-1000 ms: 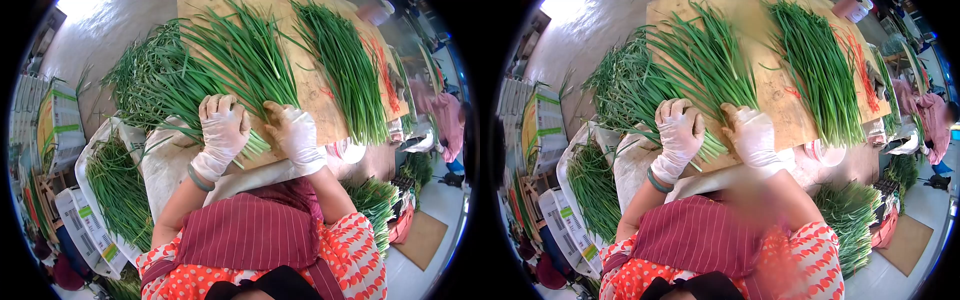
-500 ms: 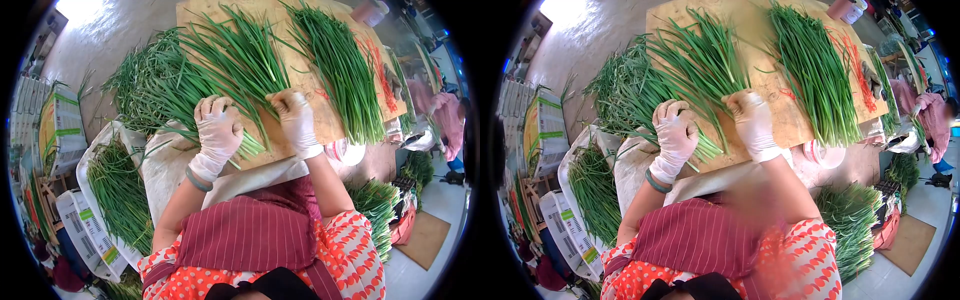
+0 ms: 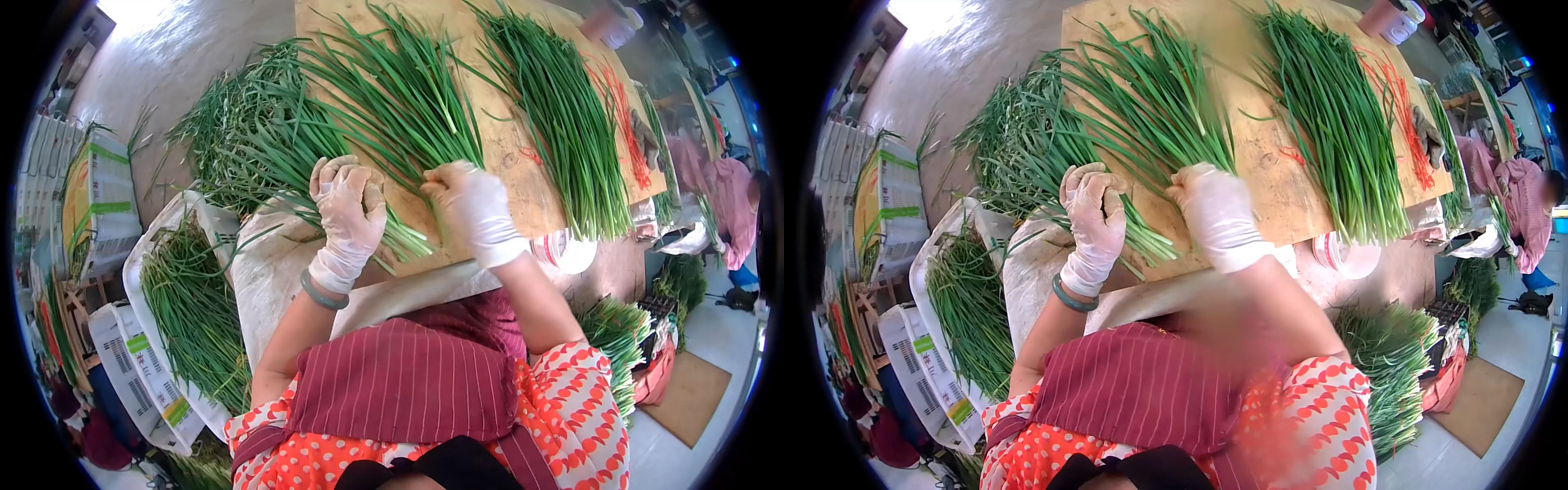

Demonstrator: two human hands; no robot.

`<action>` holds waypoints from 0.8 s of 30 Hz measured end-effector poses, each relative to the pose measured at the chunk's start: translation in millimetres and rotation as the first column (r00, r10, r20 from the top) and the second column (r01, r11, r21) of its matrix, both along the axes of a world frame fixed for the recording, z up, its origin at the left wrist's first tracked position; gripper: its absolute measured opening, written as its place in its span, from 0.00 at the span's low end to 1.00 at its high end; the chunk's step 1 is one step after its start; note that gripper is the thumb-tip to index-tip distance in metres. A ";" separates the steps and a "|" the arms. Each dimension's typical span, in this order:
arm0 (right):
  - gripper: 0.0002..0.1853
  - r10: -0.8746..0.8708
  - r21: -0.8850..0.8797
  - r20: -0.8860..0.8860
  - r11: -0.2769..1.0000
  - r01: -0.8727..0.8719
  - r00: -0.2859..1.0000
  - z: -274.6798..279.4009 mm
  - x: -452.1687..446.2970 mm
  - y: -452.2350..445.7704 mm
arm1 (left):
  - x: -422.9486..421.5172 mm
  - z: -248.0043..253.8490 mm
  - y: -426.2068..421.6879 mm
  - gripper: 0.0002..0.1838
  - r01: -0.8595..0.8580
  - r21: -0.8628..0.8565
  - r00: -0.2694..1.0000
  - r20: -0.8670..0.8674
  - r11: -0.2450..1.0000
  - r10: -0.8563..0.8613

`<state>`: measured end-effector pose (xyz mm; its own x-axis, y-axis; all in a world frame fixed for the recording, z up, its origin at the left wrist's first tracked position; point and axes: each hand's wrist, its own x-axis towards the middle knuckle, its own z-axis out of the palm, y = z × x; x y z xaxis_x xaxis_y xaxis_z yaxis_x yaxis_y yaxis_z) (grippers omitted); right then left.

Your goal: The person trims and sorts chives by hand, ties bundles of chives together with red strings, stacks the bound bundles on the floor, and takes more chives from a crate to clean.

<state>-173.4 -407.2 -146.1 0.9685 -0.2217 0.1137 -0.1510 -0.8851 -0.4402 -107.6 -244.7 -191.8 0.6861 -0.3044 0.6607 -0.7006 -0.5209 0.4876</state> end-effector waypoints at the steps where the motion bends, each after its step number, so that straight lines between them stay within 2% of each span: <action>1: 0.08 0.003 0.001 0.000 1.000 -0.003 1.000 -8.2 1.5 2.1 | -0.2 0.8 1.3 0.07 0.013 -0.007 1.000 -0.008 1.000 -0.013; 3: 0.10 -0.042 -0.077 -0.126 0.997 0.032 0.991 -18.4 3.9 4.4 | 1.1 0.1 2.5 0.06 0.029 -0.067 0.999 -0.030 0.997 -0.031; 4: 0.10 -0.047 -0.075 -0.035 0.996 0.044 0.998 -19.8 2.5 5.8 | 1.1 -1.1 3.3 0.06 0.047 -0.128 0.997 -0.054 0.991 -0.054; 9: 0.08 -0.086 -0.075 -0.025 0.994 0.084 0.996 -5.2 3.0 -14.6 | 4.0 -9.4 4.8 0.06 0.043 -0.249 0.992 -0.107 0.968 -0.072; 10: 0.07 -0.167 0.199 0.079 0.969 0.148 0.983 -2.9 4.1 -20.5 | 3.3 -10.4 5.2 0.06 0.037 -0.294 0.988 -0.133 0.955 -0.079; 11: 0.06 -0.270 0.466 0.153 0.868 0.172 0.951 0.2 5.1 -22.7 | 2.3 -10.4 4.9 0.06 0.033 -0.294 0.988 -0.135 0.955 -0.076; 12: 0.05 -0.310 0.749 0.186 0.658 0.069 0.932 8.9 7.0 -20.0 | 1.7 -10.1 3.6 0.06 0.011 -0.326 0.985 -0.162 0.945 -0.068; 13: 0.05 -0.307 0.749 0.186 0.659 0.067 0.933 5.8 9.0 -16.1 | 1.3 -10.0 3.3 0.07 -0.010 -0.357 0.980 -0.188 0.934 -0.062; 15: 0.07 0.067 0.526 0.425 0.793 -0.307 0.903 -1.8 14.5 -7.1 | 2.4 -11.7 3.0 0.07 -0.011 -0.355 0.983 -0.175 0.935 -0.055; 16: 0.11 0.291 0.170 0.370 0.912 -0.373 0.882 1.4 17.5 -1.7 | 2.5 -12.2 2.8 0.06 -0.013 -0.354 0.985 -0.163 0.935 -0.048; 17: 0.13 0.405 -0.185 0.154 0.908 -0.376 0.901 -1.6 19.8 3.4 | 2.4 -10.6 3.1 0.06 -0.014 -0.353 0.986 -0.160 0.936 -0.046; 18: 0.09 0.424 -0.412 0.076 0.837 -0.359 0.902 -20.7 24.7 8.8 | 1.9 -8.5 4.2 0.08 0.001 -0.319 0.988 -0.148 0.948 -0.051; 20: 0.06 0.477 -0.550 0.080 0.753 -0.361 0.875 -34.3 33.3 12.3 | 1.3 -7.4 4.1 0.10 0.003 -0.290 0.988 -0.144 0.957 -0.046; 24: 0.04 0.498 -0.548 -0.011 0.723 -0.422 0.867 -9.6 34.2 7.9 | 1.5 -4.7 2.7 0.08 0.000 -0.282 0.992 -0.120 0.959 -0.035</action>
<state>-139.2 -399.3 -155.7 0.9035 0.3761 0.2056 0.3586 -0.9260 0.1183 -106.1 -242.0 -196.5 0.7635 -0.1311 0.6323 -0.6340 -0.3384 0.6954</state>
